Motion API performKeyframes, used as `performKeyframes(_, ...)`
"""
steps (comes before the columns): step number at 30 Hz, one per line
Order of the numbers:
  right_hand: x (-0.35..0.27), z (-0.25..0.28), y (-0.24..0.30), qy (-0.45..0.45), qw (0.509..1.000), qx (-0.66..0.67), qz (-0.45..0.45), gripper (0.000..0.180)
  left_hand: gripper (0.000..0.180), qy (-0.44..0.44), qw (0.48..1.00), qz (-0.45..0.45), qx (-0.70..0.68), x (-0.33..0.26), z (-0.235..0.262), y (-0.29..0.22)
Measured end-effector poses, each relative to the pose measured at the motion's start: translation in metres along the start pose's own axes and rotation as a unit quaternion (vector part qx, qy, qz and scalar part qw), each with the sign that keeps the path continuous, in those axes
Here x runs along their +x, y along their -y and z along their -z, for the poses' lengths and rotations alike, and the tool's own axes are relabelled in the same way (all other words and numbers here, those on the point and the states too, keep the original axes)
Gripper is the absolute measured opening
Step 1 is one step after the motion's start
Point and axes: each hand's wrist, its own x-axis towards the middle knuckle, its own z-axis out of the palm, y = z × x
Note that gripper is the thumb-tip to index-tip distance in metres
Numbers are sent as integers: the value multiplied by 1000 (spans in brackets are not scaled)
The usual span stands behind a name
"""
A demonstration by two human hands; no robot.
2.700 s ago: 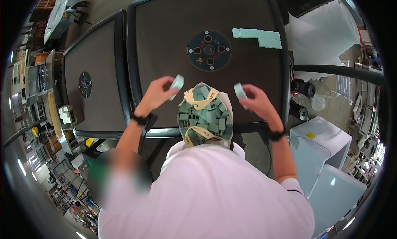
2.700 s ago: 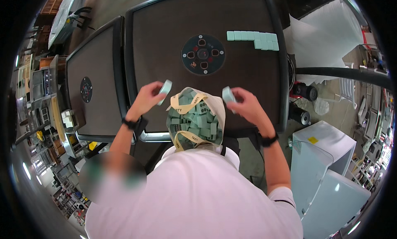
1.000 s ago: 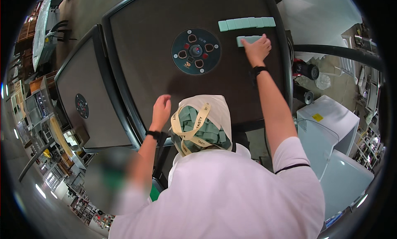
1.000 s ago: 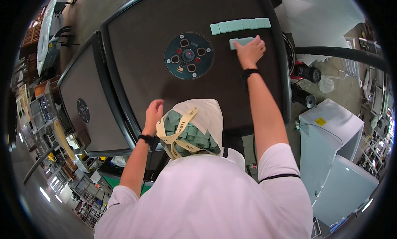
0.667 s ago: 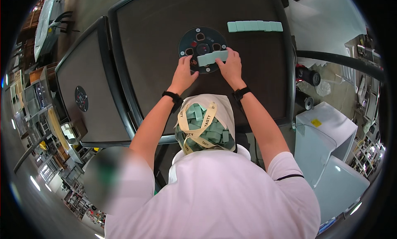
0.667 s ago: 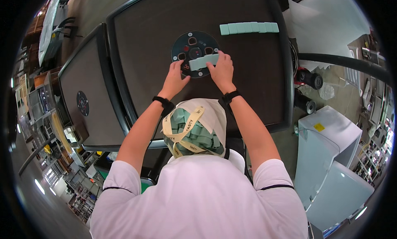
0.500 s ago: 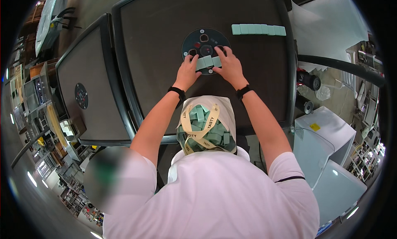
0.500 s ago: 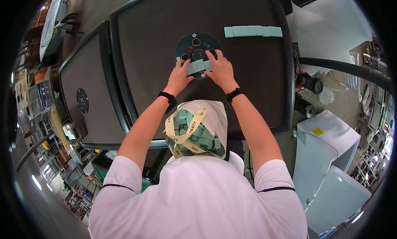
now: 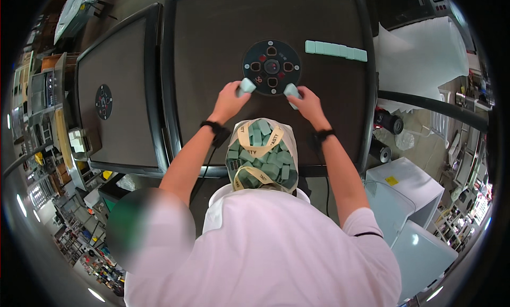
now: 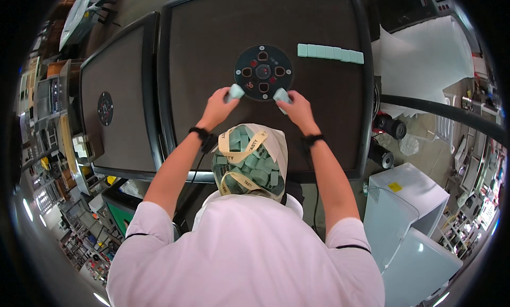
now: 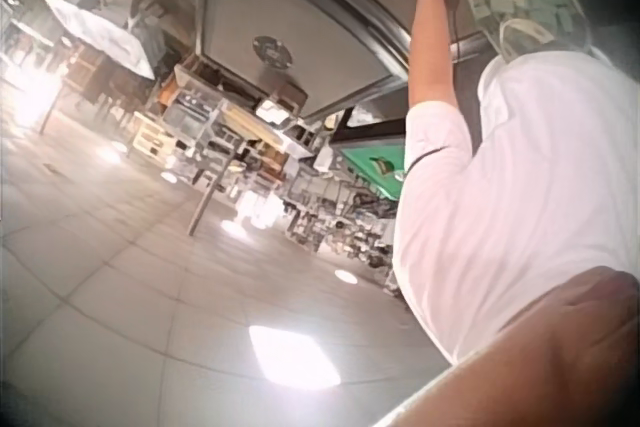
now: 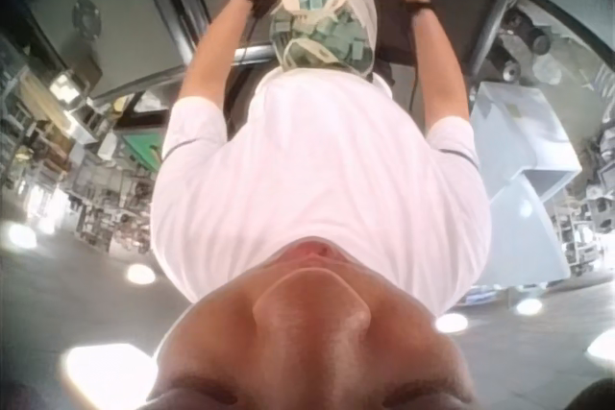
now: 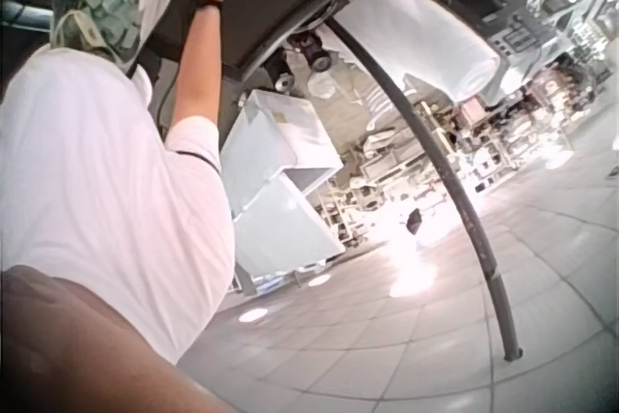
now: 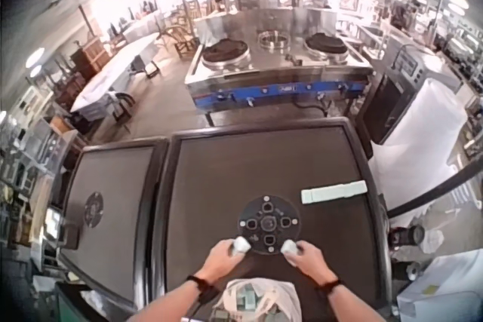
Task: The recorder is picking up green mahjong tiles from a table and putting them into a canvas bag held at their waist.
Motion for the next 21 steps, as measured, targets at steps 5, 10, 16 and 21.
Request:
performKeyframes(5,-124,129,70,261,923,232,-161,37,34,90,942,138,-293,-107,108,-40)
performKeyframes(10,-200,135,139,304,913,198,-189,41,36,95,919,186,-333,-175,109,-81)
performKeyframes(16,-240,84,192,93,995,36,-27,54,46,48,977,191,-82,-208,105,-155)
performKeyframes(21,-273,68,186,110,983,104,108,28,31,49,997,-38,-56,-241,105,-156)
